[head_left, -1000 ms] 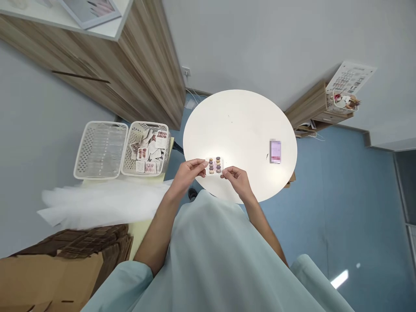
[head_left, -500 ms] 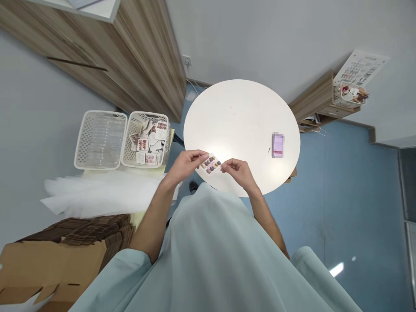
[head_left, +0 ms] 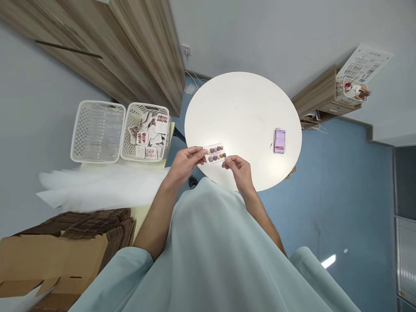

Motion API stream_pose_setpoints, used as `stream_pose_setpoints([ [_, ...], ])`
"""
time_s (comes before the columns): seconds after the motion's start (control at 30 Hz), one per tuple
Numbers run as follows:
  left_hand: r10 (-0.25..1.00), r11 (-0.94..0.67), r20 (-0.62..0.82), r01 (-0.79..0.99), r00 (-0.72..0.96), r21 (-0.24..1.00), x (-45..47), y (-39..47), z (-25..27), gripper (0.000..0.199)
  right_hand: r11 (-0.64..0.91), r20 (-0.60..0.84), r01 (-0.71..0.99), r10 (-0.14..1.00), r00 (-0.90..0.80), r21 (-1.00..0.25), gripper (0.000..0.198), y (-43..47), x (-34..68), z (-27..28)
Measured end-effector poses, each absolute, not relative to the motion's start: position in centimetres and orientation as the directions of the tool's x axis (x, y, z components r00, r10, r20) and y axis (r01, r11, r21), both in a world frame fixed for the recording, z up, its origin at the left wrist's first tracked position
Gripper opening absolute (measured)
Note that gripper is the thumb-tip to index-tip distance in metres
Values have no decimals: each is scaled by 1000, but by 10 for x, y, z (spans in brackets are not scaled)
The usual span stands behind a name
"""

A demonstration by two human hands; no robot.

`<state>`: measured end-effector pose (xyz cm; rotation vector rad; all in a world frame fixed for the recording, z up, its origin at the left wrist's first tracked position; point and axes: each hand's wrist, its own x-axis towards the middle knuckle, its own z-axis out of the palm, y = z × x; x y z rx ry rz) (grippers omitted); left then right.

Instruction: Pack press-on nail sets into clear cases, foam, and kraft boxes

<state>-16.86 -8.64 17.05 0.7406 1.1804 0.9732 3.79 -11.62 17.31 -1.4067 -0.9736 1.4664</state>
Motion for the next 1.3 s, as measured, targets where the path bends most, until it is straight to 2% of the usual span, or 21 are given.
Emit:
stream_pose_setpoints([
  [0.13, 898, 440, -402, -311, 181, 842, -172, -87, 167, 45, -378, -377, -76, 926, -27, -923, 42, -118, 35, 175],
  [0.3, 858, 493, -355, -401, 371, 772, -172, -90, 166, 73, -491, -468, -176, 870, -157, -853, 45, -122, 29, 175],
  [0.4, 849, 499, -335, -412, 408, 763, -172, -92, 165, 80, -505, -479, -161, 860, -174, -848, 45, -123, 28, 172],
  [0.5, 863, 483, -344, -403, 370, 777, -172, -93, 164, 80, -436, -434, -40, 899, -54, -899, 44, -123, 26, 174],
  [0.6, 888, 454, -373, -377, 269, 807, -169, -92, 163, 75, -297, -290, 112, 954, 79, -948, 39, -126, 22, 182],
  [0.77, 916, 400, -379, -324, 129, 858, -162, -93, 161, 70, -111, -123, 328, 992, -18, -938, 27, -135, 7, 188],
  [1.0, 943, 330, -330, -218, 36, 918, -160, -96, 158, 66, -79, -71, 439, 997, 35, -895, 24, -132, 5, 172],
  [1.1, 948, 305, -316, -188, -32, 934, -164, -97, 157, 61, -115, -83, 383, 992, 99, -917, 24, -124, 16, 173],
  [1.23, 940, 312, -332, -195, -77, 930, -168, -98, 156, 53, -298, -298, 137, 954, 27, -945, 30, -113, 27, 171],
  [1.3, 936, 327, -346, -208, -66, 922, -170, -98, 156, 52, -354, -355, 59, 935, -12, -933, 32, -110, 29, 169],
])
